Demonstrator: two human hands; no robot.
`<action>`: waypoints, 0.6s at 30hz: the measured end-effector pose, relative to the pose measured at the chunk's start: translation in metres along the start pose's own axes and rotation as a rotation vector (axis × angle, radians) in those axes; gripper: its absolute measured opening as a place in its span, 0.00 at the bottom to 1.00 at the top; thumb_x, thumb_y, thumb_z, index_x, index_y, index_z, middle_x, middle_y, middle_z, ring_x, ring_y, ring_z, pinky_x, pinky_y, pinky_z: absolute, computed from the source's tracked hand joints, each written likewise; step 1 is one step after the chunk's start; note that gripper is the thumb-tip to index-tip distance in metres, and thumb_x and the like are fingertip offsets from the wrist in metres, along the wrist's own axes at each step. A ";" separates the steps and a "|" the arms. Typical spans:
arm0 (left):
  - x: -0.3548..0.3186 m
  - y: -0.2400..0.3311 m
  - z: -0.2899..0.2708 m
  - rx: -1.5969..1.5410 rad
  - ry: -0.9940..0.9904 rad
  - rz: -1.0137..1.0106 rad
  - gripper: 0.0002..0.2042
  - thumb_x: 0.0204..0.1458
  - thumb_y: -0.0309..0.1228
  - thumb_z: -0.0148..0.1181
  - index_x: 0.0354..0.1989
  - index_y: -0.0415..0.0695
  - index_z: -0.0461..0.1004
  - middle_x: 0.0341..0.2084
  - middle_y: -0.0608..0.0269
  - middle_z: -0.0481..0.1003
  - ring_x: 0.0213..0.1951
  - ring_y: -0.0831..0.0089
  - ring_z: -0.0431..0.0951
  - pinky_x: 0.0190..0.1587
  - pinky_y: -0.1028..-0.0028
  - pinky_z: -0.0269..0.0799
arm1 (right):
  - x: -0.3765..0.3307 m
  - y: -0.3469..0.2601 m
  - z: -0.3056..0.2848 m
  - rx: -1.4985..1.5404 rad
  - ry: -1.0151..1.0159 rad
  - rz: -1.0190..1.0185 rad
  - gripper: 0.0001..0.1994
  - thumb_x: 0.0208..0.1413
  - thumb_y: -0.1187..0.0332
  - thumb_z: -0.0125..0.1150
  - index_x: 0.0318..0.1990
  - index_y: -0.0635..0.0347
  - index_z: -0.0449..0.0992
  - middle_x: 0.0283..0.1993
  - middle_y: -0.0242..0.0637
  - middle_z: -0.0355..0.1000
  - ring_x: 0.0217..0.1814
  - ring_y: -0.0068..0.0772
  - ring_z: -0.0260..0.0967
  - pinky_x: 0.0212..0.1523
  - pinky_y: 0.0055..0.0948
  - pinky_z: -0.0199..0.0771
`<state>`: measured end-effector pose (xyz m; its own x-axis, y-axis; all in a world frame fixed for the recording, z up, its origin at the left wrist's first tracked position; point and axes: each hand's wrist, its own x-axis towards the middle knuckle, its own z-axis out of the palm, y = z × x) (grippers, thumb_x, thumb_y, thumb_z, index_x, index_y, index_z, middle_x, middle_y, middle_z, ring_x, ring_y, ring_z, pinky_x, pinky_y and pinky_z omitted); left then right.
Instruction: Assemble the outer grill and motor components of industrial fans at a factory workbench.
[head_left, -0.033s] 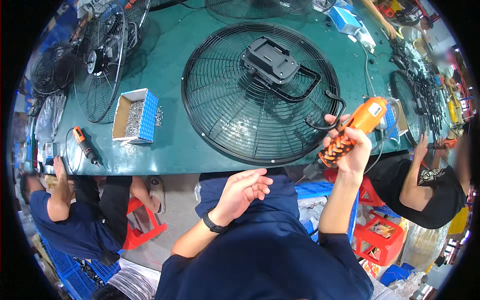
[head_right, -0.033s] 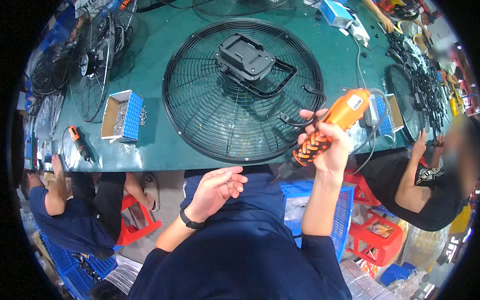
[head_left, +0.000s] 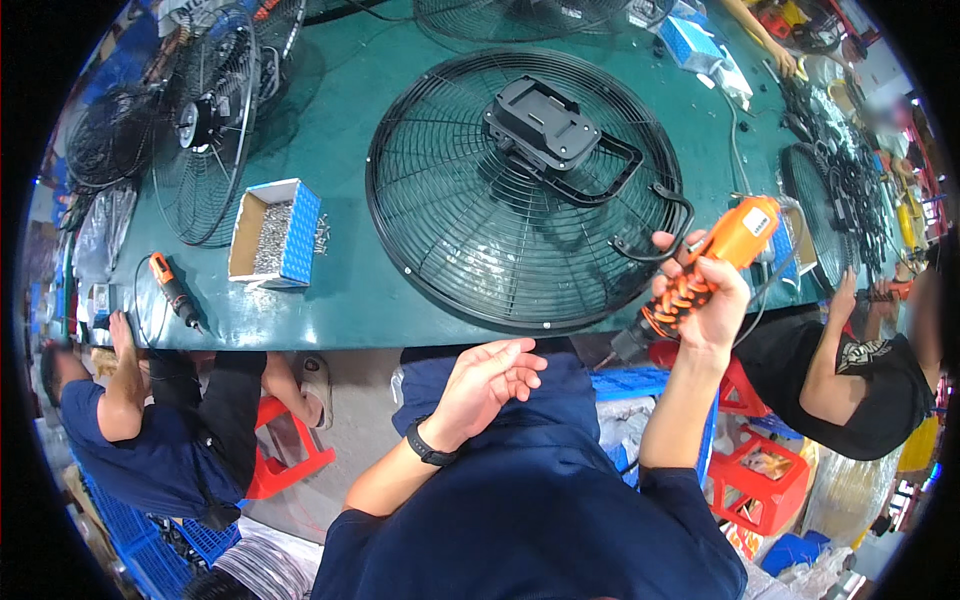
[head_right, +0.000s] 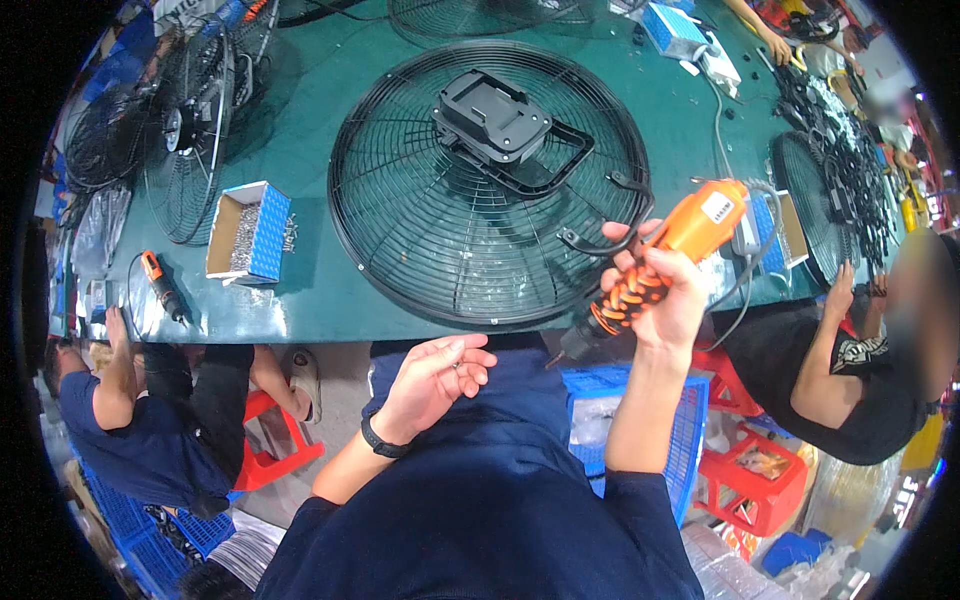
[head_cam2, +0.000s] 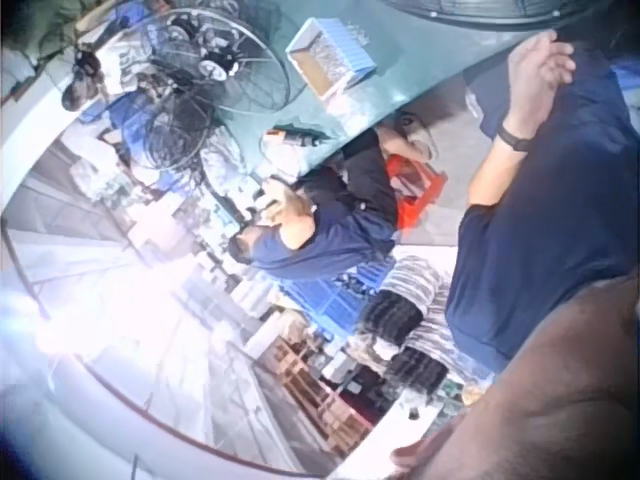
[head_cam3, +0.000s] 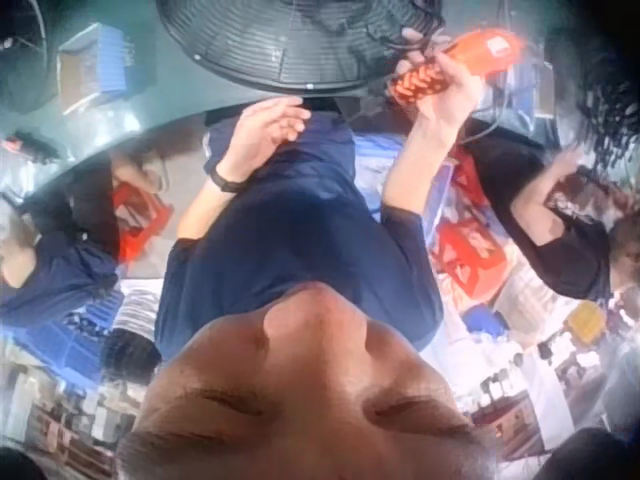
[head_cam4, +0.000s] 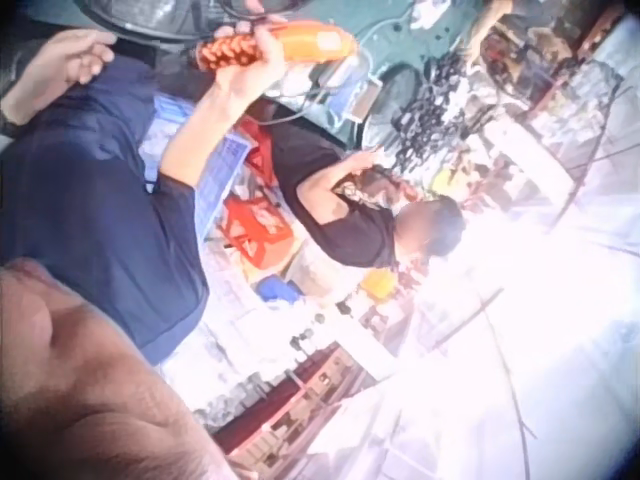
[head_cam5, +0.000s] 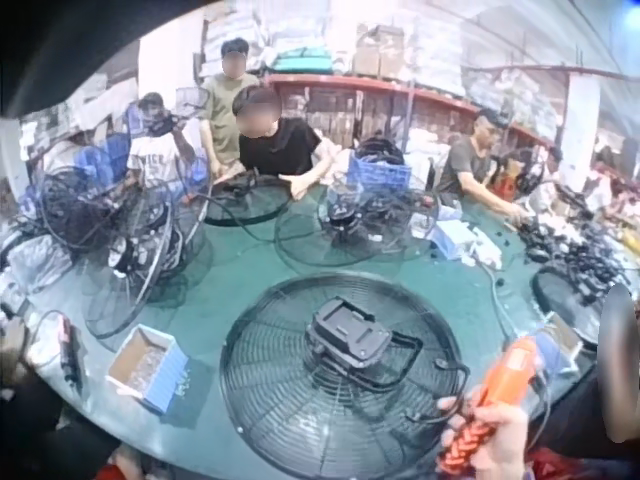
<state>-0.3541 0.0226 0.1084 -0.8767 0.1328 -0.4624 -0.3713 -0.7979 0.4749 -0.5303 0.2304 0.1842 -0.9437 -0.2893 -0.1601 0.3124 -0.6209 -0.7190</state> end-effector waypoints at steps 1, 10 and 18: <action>-0.001 0.000 0.006 -0.017 0.017 0.055 0.19 0.61 0.37 0.49 0.45 0.29 0.71 0.33 0.48 0.76 0.29 0.70 0.76 0.29 0.79 0.69 | -0.001 -0.007 0.004 0.006 -0.063 0.024 0.15 0.43 0.72 0.56 0.42 0.64 0.69 0.45 0.62 0.69 0.30 0.34 0.66 0.29 0.38 0.76; -0.022 0.057 0.067 0.239 0.025 0.506 0.21 0.60 0.39 0.52 0.16 0.40 0.66 0.10 0.61 0.66 0.09 0.79 0.59 0.10 0.81 0.51 | -0.006 -0.084 0.052 0.126 -0.475 -0.073 0.21 0.46 0.66 0.55 0.47 0.69 0.68 0.61 0.76 0.48 0.34 0.30 0.62 0.30 0.33 0.76; -0.021 0.089 0.096 0.122 0.068 0.547 0.21 0.57 0.37 0.56 0.11 0.44 0.66 0.07 0.66 0.65 0.08 0.80 0.60 0.10 0.80 0.49 | -0.014 -0.097 0.066 0.155 -0.435 -0.090 0.20 0.43 0.66 0.57 0.44 0.67 0.70 0.58 0.76 0.55 0.27 0.28 0.65 0.27 0.33 0.76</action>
<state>-0.3981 0.0054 0.2318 -0.9311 -0.3227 -0.1702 0.0954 -0.6657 0.7401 -0.5399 0.2468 0.3012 -0.8448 -0.4874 0.2209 0.2748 -0.7494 -0.6024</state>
